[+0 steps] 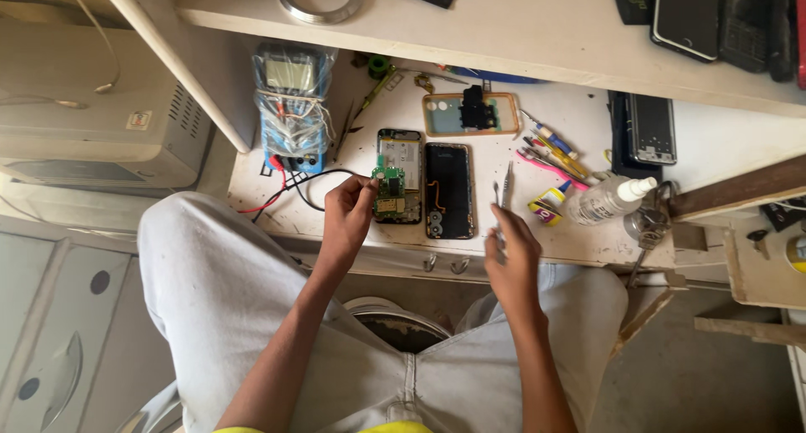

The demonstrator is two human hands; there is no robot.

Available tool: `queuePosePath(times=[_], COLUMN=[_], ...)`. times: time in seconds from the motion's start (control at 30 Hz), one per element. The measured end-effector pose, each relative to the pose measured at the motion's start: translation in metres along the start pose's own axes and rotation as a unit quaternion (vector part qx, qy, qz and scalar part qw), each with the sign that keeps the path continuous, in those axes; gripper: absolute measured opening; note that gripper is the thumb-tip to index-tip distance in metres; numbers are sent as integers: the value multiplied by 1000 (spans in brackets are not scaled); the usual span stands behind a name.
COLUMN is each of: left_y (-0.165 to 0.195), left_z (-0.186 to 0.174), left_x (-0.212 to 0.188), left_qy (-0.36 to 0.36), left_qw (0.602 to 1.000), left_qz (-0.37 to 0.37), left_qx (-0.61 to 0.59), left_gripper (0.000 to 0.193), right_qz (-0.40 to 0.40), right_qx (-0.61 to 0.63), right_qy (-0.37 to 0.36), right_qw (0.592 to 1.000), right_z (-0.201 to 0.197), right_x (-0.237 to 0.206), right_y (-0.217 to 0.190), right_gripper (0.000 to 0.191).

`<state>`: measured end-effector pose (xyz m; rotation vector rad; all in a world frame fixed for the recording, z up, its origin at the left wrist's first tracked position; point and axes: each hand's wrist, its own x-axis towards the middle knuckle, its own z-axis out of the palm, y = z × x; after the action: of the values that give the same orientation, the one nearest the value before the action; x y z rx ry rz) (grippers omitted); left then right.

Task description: The person disassembles a smartphone at a repair bench, opening the back cover and lifting out the internal components. They remove the motherboard, spray it with cleaning solution from an aerosol can, and scrub it with a pink toothbrush before placing it back on the bench.

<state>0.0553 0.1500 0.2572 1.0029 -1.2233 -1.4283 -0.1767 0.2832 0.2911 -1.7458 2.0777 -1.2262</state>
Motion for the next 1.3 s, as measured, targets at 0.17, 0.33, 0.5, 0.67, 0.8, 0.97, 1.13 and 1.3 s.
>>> queuePosePath(times=[0.17,0.33,0.5,0.67,0.8,0.97,1.13,1.3], left_y=[-2,0,2,4,8,2,-3,6], left_z=[1,4,17,28,25,23,21,19], left_x=[-2,-2,-10,-20,-19,-18,-15,-16], left_qy=[-10,-17,-80,-124,-125,-148,-145,-156], left_qw=[1000,999,990,983,972,974,978,984], left_qz=[-10,-5,-47,-68,-138,-134,-118,-67], left_qx=[-12,-36,-104,-120,-147,-111,-93,-58], left_gripper=[28,25,28,31,33,24,21,24], right_qz=[-99,-119,130,235,272,266,308,266], right_qx=[-166,-205,283,477,537,581,591,581], right_qy=[-32,50,-24,-85,-49,-27,-26,-17], right_qw=[981,970,950,843,797,769,745,769], right_z=[14,14,33,54,57,55,52,53], right_x=[25,26,9,2,3,5,5,4], right_y=[15,-6,-41,-43,-29,-23,-29,-25], right_gripper=[68,64,26,16,11,10,15,16])
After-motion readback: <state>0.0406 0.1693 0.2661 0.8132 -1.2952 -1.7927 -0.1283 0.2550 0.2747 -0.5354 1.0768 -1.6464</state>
